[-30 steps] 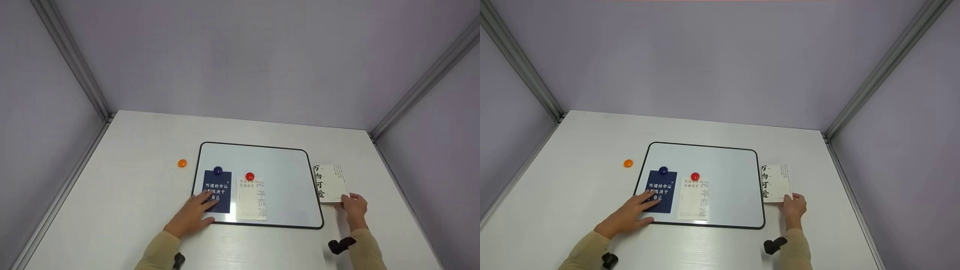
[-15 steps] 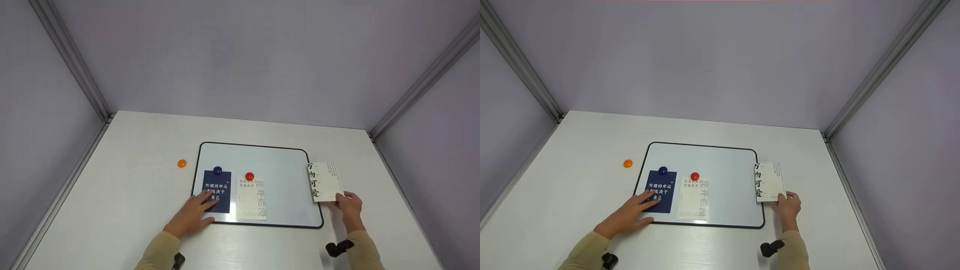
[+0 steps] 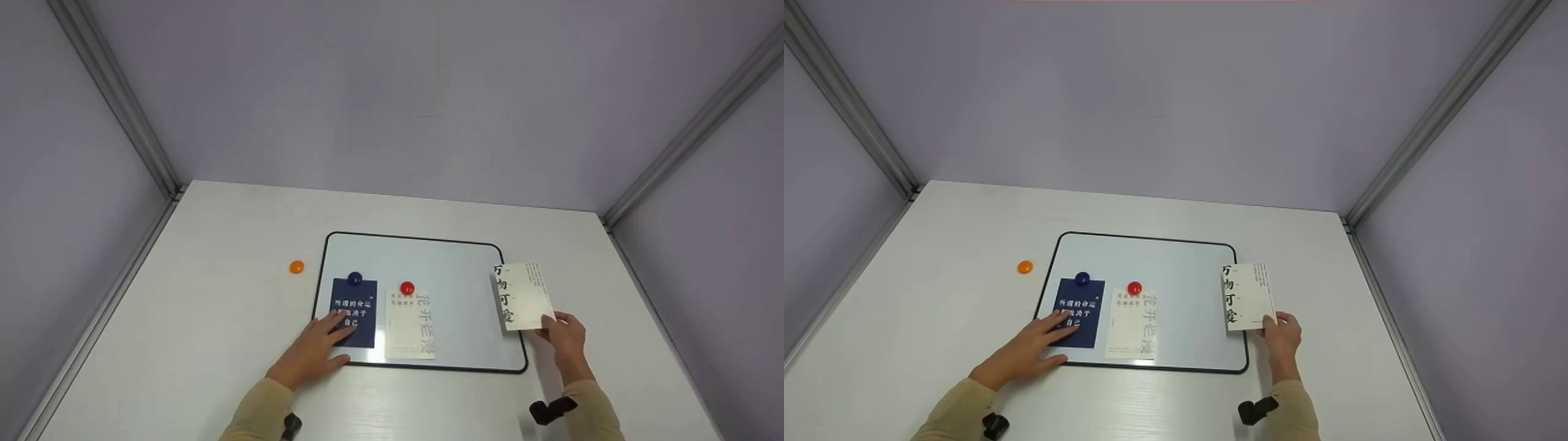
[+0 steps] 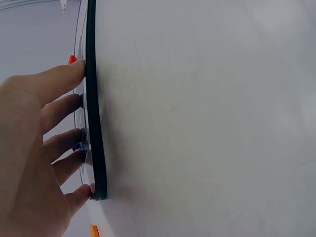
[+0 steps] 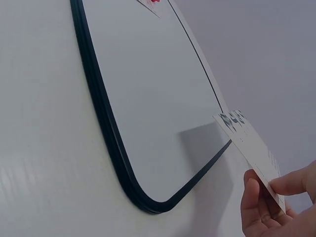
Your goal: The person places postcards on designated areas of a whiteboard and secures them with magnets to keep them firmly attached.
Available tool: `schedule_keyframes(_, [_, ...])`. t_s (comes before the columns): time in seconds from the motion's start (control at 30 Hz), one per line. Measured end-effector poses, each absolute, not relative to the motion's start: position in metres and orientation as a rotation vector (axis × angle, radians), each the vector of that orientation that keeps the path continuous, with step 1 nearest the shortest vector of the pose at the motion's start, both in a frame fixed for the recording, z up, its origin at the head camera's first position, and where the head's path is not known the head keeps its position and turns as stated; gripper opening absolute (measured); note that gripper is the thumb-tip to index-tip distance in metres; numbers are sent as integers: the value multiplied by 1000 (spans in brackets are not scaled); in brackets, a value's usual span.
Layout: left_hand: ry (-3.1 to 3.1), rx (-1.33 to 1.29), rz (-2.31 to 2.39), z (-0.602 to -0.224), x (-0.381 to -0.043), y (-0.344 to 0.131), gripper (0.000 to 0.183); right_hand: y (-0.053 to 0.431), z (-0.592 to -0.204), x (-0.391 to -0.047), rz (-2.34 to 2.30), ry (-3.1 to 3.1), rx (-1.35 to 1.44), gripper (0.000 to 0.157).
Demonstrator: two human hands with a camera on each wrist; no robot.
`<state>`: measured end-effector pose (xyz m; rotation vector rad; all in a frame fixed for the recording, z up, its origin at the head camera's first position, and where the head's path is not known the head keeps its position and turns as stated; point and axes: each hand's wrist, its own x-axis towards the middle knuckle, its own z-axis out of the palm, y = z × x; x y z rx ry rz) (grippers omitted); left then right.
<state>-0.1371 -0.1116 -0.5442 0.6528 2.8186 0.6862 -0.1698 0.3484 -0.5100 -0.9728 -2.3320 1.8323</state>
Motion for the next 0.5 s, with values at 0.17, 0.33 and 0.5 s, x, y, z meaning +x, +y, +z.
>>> schedule_keyframes(0.17, [2824, 654, 681, -545, -137, -112, 54, 342, -510, -165, 1908, -2347, -921, 47])
schedule_keyframes(0.33, [2825, 649, 673, -546, -137, -112, 54, 334, -511, -160, 1933, -2383, -898, 46])
schedule_keyframes(0.5, [2825, 651, 674, -546, -138, -112, 54, 329, -511, -159, 1920, -2392, -874, 44])
